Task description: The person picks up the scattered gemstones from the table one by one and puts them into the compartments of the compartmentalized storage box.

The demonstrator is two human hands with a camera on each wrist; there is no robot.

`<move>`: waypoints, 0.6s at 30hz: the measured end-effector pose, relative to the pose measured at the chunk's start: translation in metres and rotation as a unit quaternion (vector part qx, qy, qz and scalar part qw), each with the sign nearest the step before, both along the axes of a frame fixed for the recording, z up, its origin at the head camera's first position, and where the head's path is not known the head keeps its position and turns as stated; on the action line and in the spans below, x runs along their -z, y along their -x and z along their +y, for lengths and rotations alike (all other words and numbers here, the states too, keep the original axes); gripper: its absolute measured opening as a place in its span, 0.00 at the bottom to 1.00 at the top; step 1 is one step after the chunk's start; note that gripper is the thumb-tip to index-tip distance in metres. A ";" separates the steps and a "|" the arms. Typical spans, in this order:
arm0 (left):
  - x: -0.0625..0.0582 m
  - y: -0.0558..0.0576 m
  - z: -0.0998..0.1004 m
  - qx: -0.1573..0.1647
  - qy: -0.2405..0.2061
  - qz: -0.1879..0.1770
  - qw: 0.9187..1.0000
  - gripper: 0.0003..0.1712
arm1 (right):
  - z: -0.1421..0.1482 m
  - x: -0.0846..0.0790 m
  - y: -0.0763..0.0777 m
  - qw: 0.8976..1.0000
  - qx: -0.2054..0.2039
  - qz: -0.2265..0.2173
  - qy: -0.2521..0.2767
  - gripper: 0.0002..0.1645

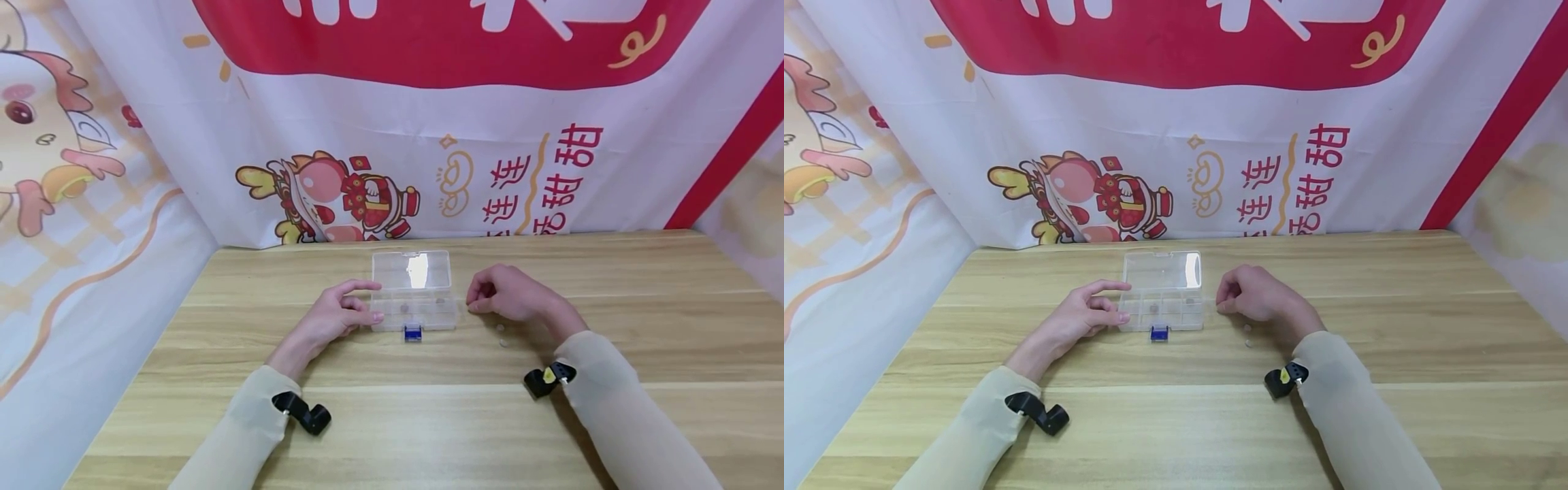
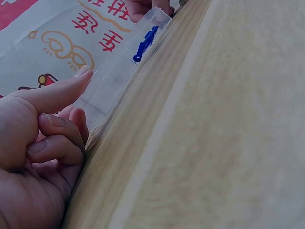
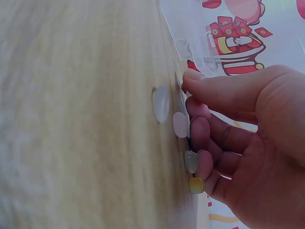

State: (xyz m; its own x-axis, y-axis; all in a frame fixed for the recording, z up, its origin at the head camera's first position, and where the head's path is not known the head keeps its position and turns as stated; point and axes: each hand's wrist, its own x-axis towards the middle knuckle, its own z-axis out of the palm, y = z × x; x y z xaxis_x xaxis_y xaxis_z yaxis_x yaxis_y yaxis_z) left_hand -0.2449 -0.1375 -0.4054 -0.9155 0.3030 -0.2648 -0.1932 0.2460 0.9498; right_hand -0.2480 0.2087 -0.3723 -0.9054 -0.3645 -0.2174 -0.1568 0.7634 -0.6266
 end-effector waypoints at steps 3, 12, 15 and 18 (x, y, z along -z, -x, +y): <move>-0.001 0.000 0.001 0.002 -0.001 0.002 1.000 0.33 | 0.000 0.000 -0.001 1.000 0.003 -0.001 0.002 0.02; 0.000 -0.001 0.001 0.002 -0.001 0.005 1.000 0.33 | 0.000 0.000 -0.001 1.000 -0.002 0.006 0.006 0.02; 0.001 0.000 0.001 0.002 0.001 0.007 1.000 0.33 | 0.000 0.000 -0.001 1.000 0.000 0.005 0.007 0.02; 0.002 0.000 0.001 0.003 0.003 0.008 1.000 0.33 | -0.001 0.001 0.000 1.000 0.000 0.005 0.006 0.02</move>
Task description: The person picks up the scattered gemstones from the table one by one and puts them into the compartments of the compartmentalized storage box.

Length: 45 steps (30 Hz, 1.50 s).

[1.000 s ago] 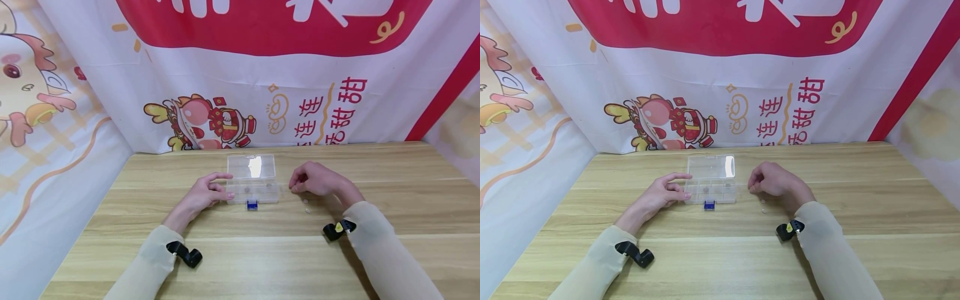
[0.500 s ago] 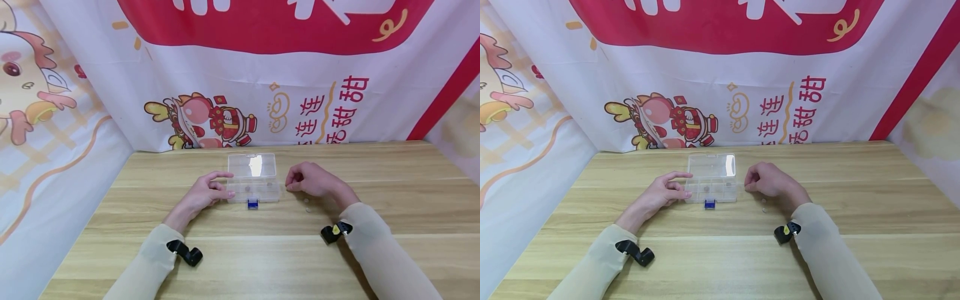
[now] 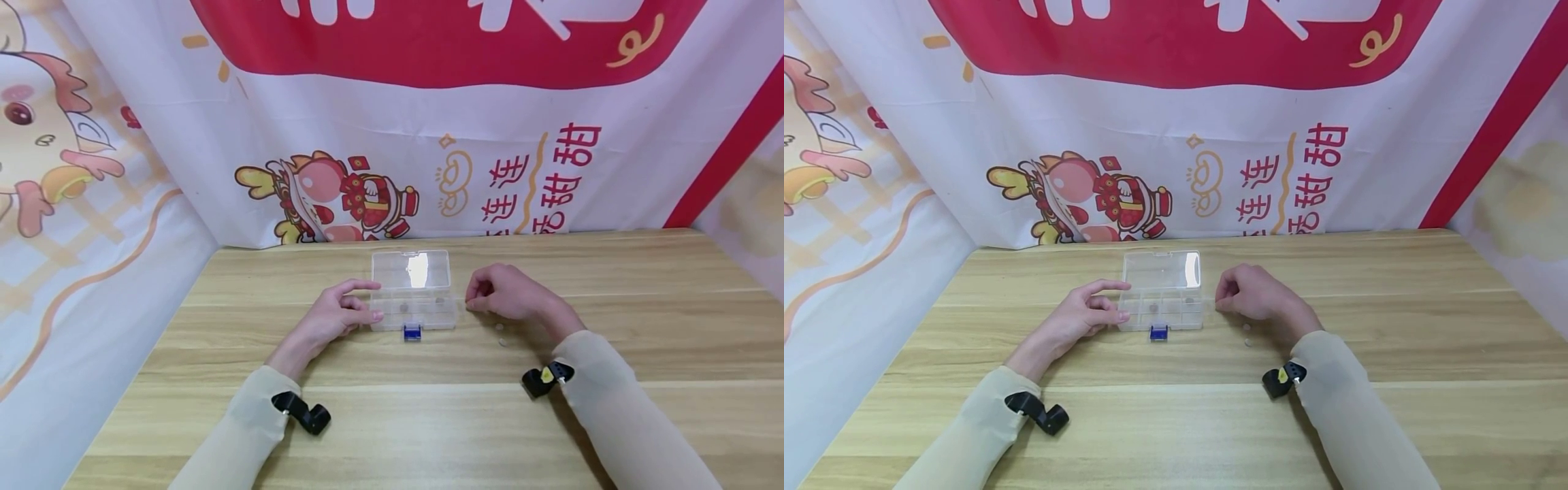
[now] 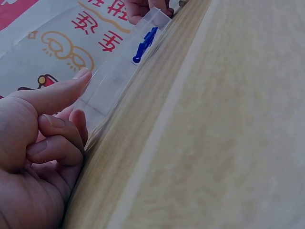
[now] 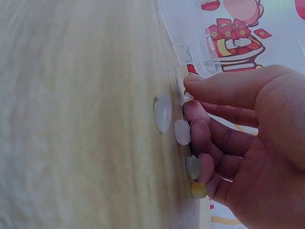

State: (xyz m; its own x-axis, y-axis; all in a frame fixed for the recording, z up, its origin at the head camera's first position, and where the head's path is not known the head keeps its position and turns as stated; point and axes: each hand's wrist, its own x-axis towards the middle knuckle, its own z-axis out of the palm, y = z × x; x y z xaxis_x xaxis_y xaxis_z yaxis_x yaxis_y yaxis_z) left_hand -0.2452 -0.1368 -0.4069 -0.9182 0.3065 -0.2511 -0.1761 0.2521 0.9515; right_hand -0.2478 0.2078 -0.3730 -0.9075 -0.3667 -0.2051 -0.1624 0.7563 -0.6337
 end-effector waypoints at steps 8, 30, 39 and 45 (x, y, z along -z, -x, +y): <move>-0.001 0.000 0.000 0.000 0.000 -0.001 1.000 0.32 | -0.001 0.001 0.001 1.000 -0.001 0.005 -0.007 0.02; 0.000 0.000 0.000 0.004 -0.001 0.006 1.000 0.32 | 0.000 0.001 0.000 1.000 0.008 0.001 0.012 0.02; 0.001 0.001 -0.001 0.003 -0.002 0.005 1.000 0.32 | -0.002 -0.001 -0.001 0.999 0.014 0.034 0.019 0.02; 0.000 0.000 -0.001 0.000 -0.004 0.002 1.000 0.32 | -0.006 -0.005 -0.002 0.997 0.030 0.053 0.044 0.03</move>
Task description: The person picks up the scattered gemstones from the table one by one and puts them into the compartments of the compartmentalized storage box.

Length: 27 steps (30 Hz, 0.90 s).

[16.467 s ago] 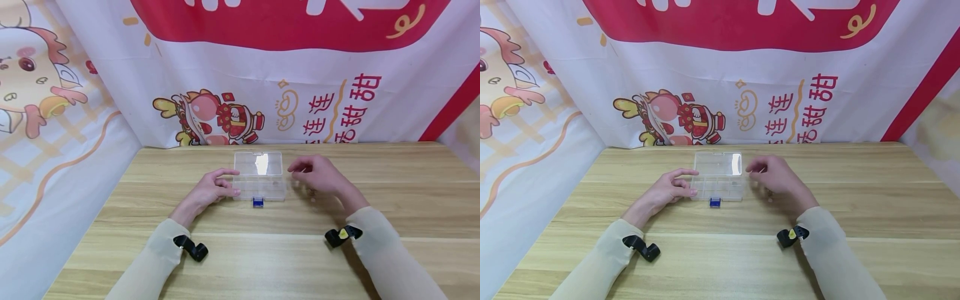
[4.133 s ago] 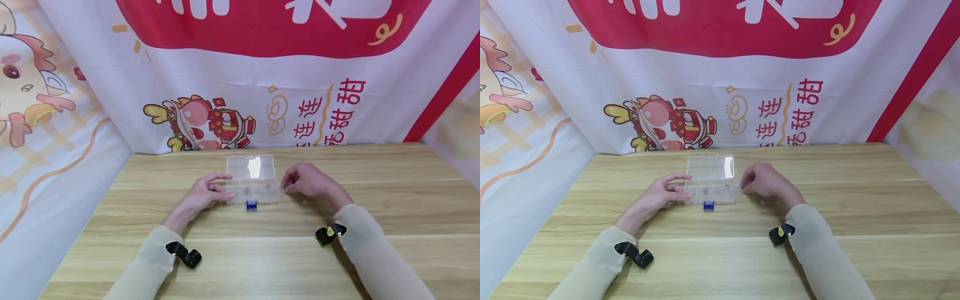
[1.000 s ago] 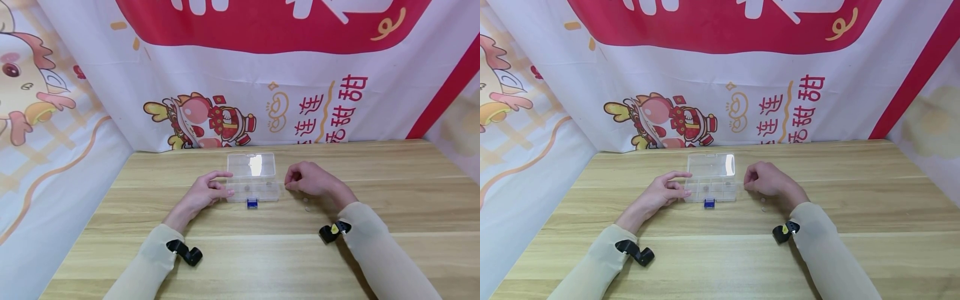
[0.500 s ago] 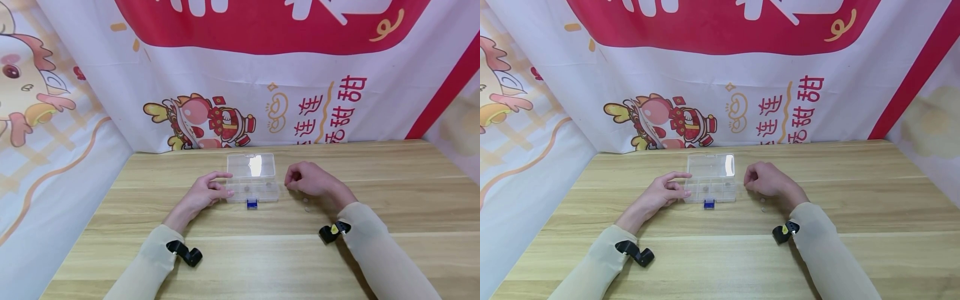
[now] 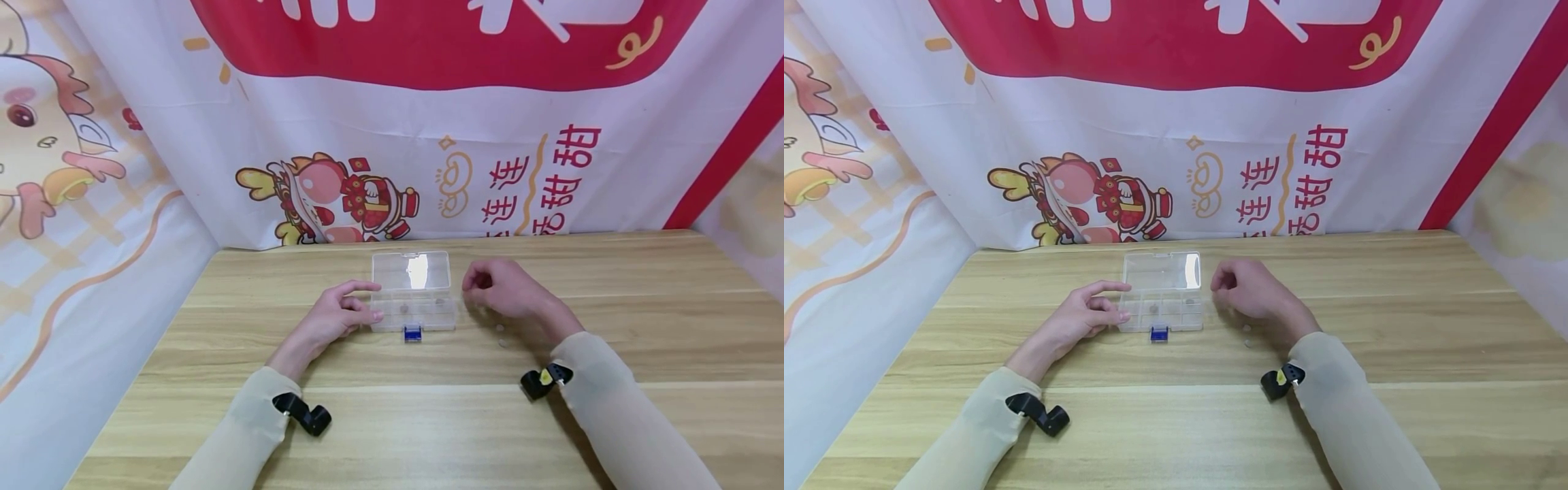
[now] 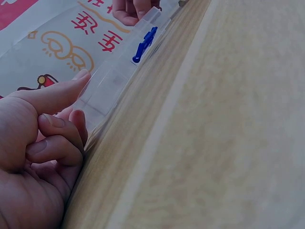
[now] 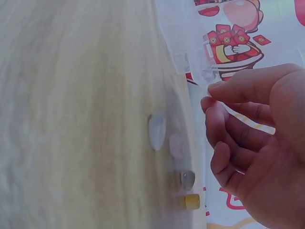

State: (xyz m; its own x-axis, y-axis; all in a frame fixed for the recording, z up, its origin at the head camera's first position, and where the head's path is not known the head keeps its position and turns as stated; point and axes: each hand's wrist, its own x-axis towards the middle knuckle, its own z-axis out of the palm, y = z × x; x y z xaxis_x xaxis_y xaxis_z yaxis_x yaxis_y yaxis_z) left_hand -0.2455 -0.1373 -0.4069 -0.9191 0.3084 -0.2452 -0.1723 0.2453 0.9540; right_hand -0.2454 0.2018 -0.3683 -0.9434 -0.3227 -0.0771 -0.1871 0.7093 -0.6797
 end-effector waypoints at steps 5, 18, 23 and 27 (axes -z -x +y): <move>0.000 0.000 0.000 0.001 -0.001 0.001 1.000 0.32 | -0.005 -0.004 -0.002 1.000 0.011 0.024 0.007 0.04; 0.001 0.001 0.001 0.002 0.000 0.000 1.000 0.33 | -0.027 -0.010 -0.010 0.998 0.014 0.044 0.051 0.04; 0.001 0.001 0.001 0.002 -0.002 -0.003 1.000 0.32 | -0.036 -0.009 -0.012 0.997 0.015 0.046 0.064 0.03; 0.000 0.001 0.001 0.002 -0.002 -0.001 1.000 0.32 | -0.042 -0.009 -0.013 0.997 0.017 0.040 0.069 0.04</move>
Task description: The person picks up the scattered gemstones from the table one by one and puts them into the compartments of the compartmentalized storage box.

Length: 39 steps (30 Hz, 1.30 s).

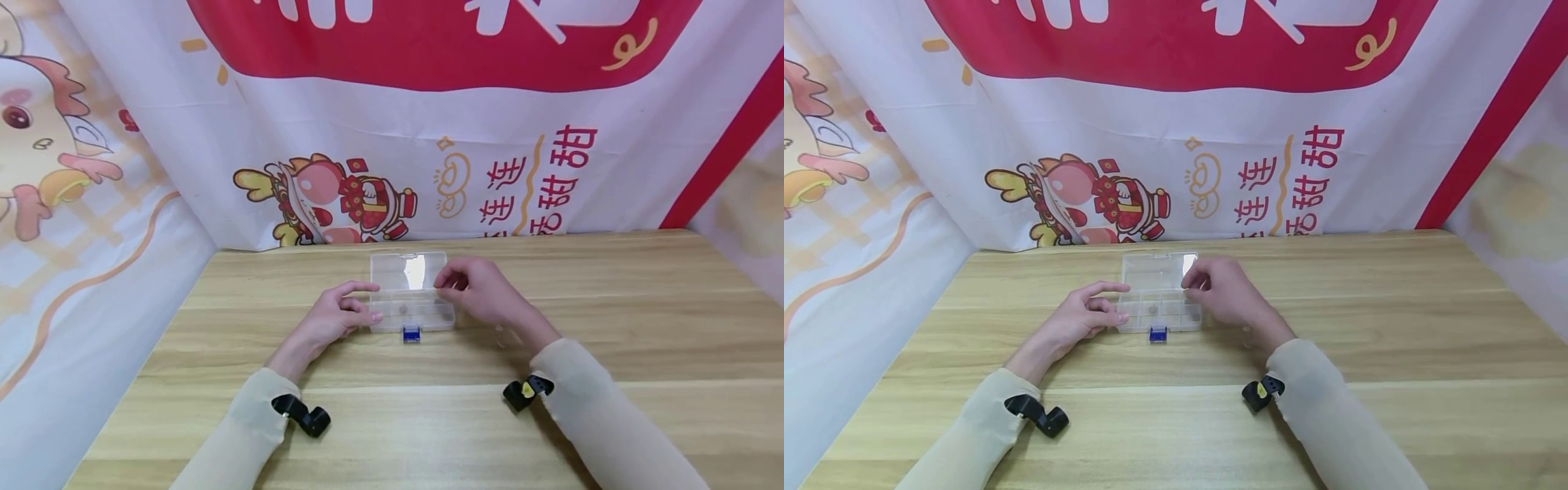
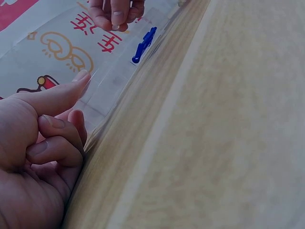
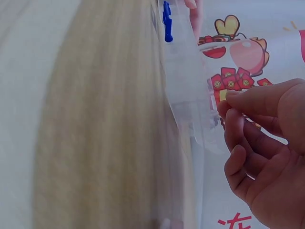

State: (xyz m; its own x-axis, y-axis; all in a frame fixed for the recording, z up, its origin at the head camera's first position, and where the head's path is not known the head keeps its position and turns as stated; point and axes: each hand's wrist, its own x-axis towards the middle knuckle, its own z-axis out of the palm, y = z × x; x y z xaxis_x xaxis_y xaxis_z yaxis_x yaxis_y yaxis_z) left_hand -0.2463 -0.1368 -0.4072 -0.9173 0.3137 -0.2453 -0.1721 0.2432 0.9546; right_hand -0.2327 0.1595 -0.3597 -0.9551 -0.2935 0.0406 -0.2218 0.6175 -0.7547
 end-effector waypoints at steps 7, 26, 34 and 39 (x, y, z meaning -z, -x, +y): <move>0.001 0.000 -0.001 0.001 0.002 0.004 1.000 0.32 | -0.007 0.002 -0.001 1.000 0.021 -0.018 -0.002 0.05; 0.000 0.000 0.000 -0.007 0.006 -0.006 1.000 0.32 | -0.032 0.004 -0.003 0.999 0.020 -0.020 0.015 0.04; 0.000 -0.001 0.000 -0.006 0.005 -0.004 1.000 0.32 | -0.048 0.004 -0.001 0.999 0.013 -0.027 0.016 0.05; 0.000 -0.001 0.000 -0.008 0.006 -0.003 1.000 0.31 | -0.058 0.006 0.004 1.000 0.005 -0.019 0.003 0.04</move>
